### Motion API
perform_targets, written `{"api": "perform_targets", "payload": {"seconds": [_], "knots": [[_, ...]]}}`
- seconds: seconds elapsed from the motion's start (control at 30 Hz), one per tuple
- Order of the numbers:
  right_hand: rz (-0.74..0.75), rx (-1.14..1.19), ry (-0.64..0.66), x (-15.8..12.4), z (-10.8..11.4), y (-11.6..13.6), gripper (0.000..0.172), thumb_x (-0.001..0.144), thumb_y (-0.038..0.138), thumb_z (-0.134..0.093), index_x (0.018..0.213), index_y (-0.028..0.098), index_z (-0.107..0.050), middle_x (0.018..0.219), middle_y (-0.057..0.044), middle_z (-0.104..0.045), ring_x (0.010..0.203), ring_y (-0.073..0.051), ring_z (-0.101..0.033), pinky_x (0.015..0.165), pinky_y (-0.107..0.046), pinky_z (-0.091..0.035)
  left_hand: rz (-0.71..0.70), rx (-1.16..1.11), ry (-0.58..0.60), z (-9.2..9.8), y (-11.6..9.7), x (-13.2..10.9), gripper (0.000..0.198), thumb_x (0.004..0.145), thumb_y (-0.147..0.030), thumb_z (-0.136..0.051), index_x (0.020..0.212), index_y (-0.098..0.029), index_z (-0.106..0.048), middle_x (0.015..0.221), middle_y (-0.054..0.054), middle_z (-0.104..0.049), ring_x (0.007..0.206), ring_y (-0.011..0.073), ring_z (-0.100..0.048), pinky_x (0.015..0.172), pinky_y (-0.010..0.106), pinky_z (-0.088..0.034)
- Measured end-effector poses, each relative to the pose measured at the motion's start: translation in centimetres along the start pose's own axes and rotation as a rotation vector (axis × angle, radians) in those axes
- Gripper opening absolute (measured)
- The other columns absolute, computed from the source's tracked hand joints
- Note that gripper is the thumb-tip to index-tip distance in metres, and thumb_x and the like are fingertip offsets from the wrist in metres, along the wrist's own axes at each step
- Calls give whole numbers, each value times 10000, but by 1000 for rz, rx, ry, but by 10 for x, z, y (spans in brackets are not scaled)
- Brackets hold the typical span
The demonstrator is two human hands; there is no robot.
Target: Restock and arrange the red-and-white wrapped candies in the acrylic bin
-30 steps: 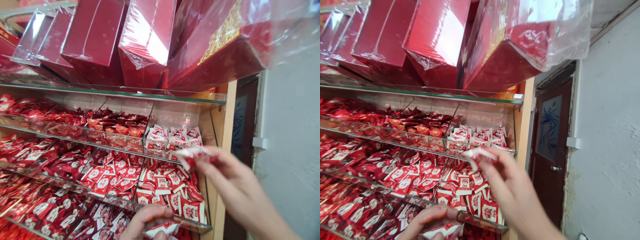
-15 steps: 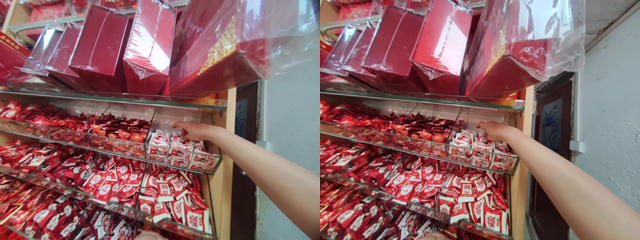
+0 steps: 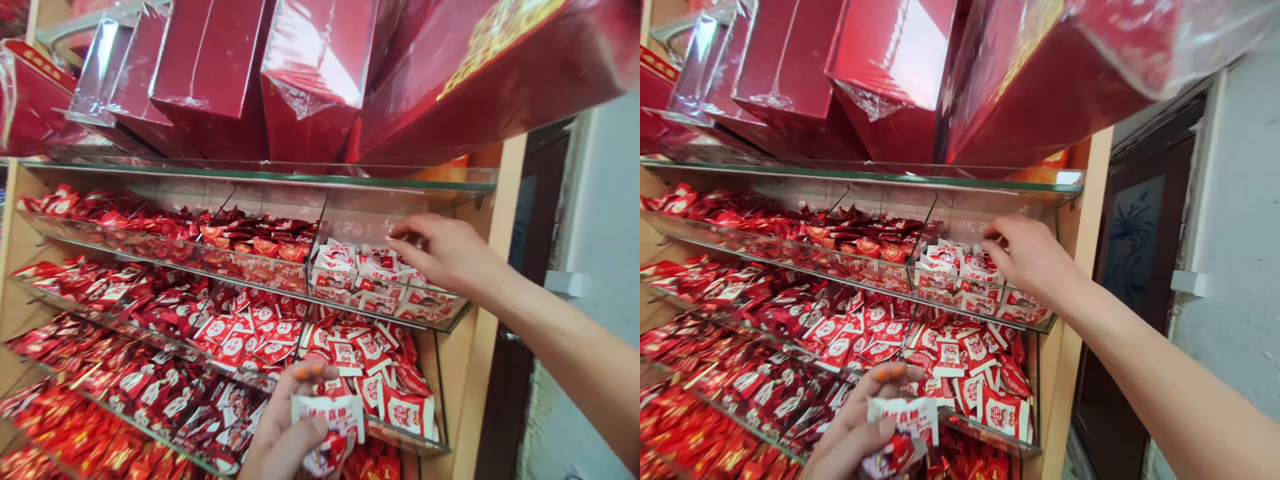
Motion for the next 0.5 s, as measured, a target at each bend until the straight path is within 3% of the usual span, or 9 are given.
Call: {"api": "perform_targets", "payload": {"seconds": [0.07, 0.17, 0.27, 0.4, 0.5], "knots": [[-10, 295, 7, -41, -3, 20, 219, 828, 344, -513, 925, 198, -642, 868, -61, -655, 747, -188, -599, 669, -294, -478, -52, -51, 47, -10, -6, 2, 376, 639, -232, -686, 994, -262, -562, 1117, 39, -547, 754, 150, -581, 599, 250, -461], [-44, 608, 234, -96, -38, 51, 247, 822, 370, -551, 1021, 242, -623, 932, -45, -647, 810, -174, -599, 686, -276, -497, -104, -18, 109, -22, -9, 3, 385, 651, -192, -653, 1011, -259, -535, 1110, 35, -525, 767, 140, -557, 647, 255, -450], [-27, 782, 423, -125, -67, 68, 150, 848, 319, -533, 869, 227, -650, 884, -29, -634, 819, -150, -584, 714, -250, -480, -107, 47, 154, -32, -5, 3, 368, 649, -169, -618, 1001, -246, -542, 1046, 20, -541, 775, 129, -534, 683, 246, -429], [-170, 789, 390, -131, -75, 43, 237, 883, 332, -466, 770, 188, -616, 783, -30, -602, 725, -136, -556, 649, -242, -446, 6, 99, 144, -35, 11, 5, 361, 629, -119, -578, 974, -222, -557, 863, 3, -589, 680, 114, -543, 634, 237, -409], [-243, 766, 387, -138, -80, 31, 253, 880, 354, -466, 751, 185, -606, 783, -28, -598, 713, -135, -553, 638, -238, -436, 90, 221, 176, -37, 23, 5, 247, 704, -170, -572, 949, -187, -605, 731, 6, -628, 602, 112, -552, 649, 254, -419]]}}
Point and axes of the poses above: each hand's wrist, its own x-axis towards the middle knuckle, its own z-axis out of the back of the hand, y = z × x, the point moved 9 cm from there along x, towards the middle knuckle
